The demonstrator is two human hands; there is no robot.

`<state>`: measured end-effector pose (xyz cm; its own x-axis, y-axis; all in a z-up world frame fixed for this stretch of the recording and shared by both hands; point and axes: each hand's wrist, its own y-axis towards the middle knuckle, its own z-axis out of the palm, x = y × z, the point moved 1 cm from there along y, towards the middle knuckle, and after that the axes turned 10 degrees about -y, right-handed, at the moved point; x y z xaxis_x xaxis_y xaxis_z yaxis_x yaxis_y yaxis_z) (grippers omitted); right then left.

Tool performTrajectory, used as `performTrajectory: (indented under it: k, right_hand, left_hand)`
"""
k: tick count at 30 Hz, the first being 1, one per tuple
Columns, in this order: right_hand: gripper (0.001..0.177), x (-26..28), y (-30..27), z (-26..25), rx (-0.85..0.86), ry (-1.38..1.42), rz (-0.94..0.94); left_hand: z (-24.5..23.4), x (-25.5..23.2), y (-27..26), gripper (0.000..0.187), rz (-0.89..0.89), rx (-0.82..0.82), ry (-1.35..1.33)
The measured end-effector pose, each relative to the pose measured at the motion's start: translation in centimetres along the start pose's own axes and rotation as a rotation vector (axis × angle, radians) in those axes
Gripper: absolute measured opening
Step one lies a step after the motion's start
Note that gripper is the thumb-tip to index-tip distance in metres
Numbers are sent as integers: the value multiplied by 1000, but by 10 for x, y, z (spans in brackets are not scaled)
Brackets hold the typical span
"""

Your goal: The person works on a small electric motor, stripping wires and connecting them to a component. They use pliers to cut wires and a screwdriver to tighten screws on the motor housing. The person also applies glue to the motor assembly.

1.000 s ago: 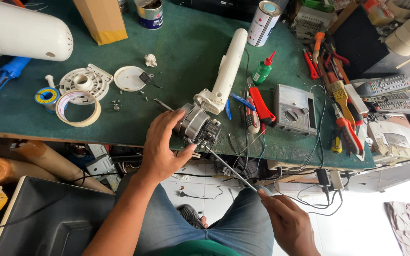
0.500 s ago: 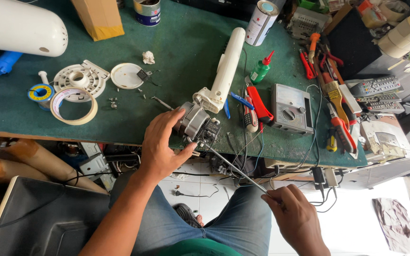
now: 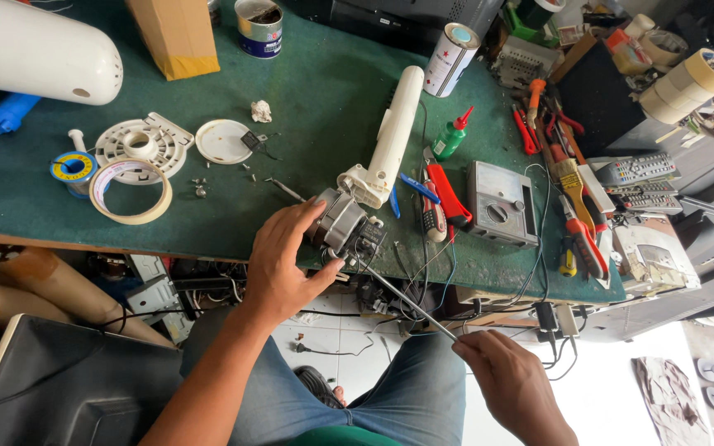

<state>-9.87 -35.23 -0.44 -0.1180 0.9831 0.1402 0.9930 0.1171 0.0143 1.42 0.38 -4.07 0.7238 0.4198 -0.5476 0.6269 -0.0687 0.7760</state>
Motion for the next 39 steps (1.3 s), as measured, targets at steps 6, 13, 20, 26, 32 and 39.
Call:
performTrajectory:
  k: [6, 13, 20, 26, 32, 39]
  right_hand:
    - [25, 7, 2, 0, 21, 160, 62]
    - [28, 13, 5, -8, 6, 129, -86]
    - [22, 23, 10, -9, 29, 50, 96]
    - [26, 36, 15, -16, -82, 23, -99]
    - [18, 54, 24, -20, 10, 84, 50]
    - [22, 38, 28, -11, -244, 40, -165]
  left_hand:
    - [-1, -1, 0, 74, -3, 8, 0]
    - [-1, -2, -1, 74, -33, 18, 10]
    - [0, -9, -2, 59, -8, -16, 12]
    - [-7, -38, 12, 23, 186, -18, 292]
    - [-4, -40, 20, 21, 274, 35, 331]
    - [-1, -37, 21, 13, 315, 36, 422]
